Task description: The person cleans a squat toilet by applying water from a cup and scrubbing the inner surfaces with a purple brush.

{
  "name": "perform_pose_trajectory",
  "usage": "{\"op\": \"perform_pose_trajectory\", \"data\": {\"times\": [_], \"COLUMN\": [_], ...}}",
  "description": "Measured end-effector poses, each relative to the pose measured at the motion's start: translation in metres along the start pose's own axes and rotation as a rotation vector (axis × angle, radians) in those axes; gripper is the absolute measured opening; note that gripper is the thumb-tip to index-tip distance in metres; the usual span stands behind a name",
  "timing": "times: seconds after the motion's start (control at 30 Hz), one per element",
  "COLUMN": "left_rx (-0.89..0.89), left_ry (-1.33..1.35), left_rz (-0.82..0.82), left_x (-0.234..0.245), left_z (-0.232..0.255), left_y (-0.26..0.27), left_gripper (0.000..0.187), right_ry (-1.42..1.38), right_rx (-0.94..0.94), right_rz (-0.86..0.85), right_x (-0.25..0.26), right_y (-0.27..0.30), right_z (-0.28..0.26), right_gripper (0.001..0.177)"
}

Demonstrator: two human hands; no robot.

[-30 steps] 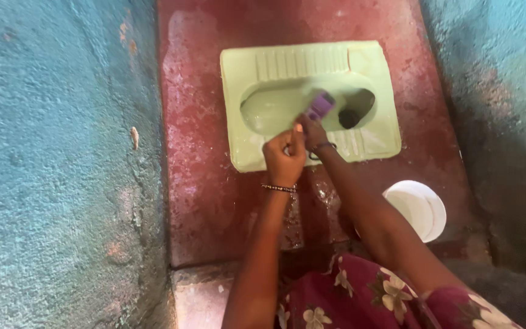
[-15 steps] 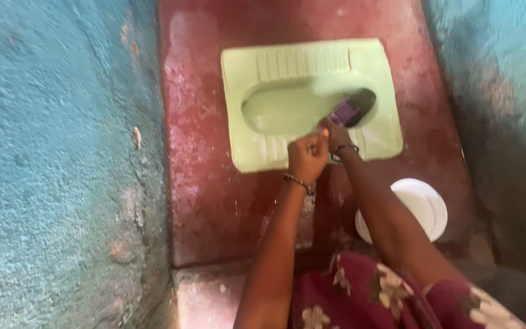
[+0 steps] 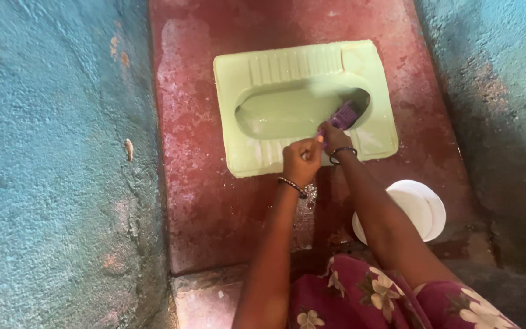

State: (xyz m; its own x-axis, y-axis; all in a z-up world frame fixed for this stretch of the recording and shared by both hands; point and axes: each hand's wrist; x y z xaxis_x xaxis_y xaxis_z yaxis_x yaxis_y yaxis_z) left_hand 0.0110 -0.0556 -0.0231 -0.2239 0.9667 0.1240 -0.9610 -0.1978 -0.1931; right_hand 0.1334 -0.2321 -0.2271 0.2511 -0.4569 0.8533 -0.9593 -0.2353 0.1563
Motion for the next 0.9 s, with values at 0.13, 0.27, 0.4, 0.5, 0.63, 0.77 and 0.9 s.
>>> {"op": "perform_pose_trajectory", "data": {"times": [0.13, 0.27, 0.4, 0.5, 0.63, 0.77, 0.9], "left_rx": [-0.044, -0.164, -0.145, -0.059, -0.025, -0.095, -0.145], "left_ry": [-0.027, -0.02, -0.056, -0.02, -0.004, -0.068, -0.031], "left_rz": [-0.009, -0.061, -0.087, -0.057, -0.046, -0.054, -0.069], "left_x": [-0.002, 0.005, 0.013, 0.017, 0.008, 0.011, 0.024], "left_z": [0.007, 0.019, 0.017, 0.009, 0.007, 0.022, 0.036], "left_y": [-0.007, -0.011, -0.017, -0.014, -0.005, -0.008, -0.006], "left_gripper": [0.045, 0.037, 0.047, 0.046, 0.043, 0.045, 0.046], "right_ry": [-0.028, -0.544, -0.497, -0.413, -0.414, -0.42, -0.656], "right_rx": [-0.042, 0.045, -0.112, -0.01, -0.089, -0.092, -0.043], "right_rz": [0.008, 0.397, 0.435, 0.461, 0.411, 0.444, 0.419], "right_x": [-0.008, -0.025, -0.03, -0.03, -0.026, -0.032, -0.022], "right_y": [-0.015, -0.026, -0.02, 0.0, 0.012, -0.007, -0.022], "right_z": [0.004, -0.008, -0.03, -0.034, -0.031, -0.036, -0.052], "right_gripper": [0.04, 0.022, 0.022, 0.019, 0.025, 0.024, 0.021]}}
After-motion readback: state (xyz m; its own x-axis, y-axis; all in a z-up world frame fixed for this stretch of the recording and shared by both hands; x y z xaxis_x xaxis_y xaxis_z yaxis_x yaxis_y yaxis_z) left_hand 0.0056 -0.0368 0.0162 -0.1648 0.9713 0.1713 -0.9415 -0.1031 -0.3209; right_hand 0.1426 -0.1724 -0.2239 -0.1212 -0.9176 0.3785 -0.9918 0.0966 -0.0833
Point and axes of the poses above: each hand's wrist, its own y-axis away from the middle knuckle, its own x-axis out of the back of the hand, z = x × y, and after that the axes turned 3 degrees about -x, right-handed
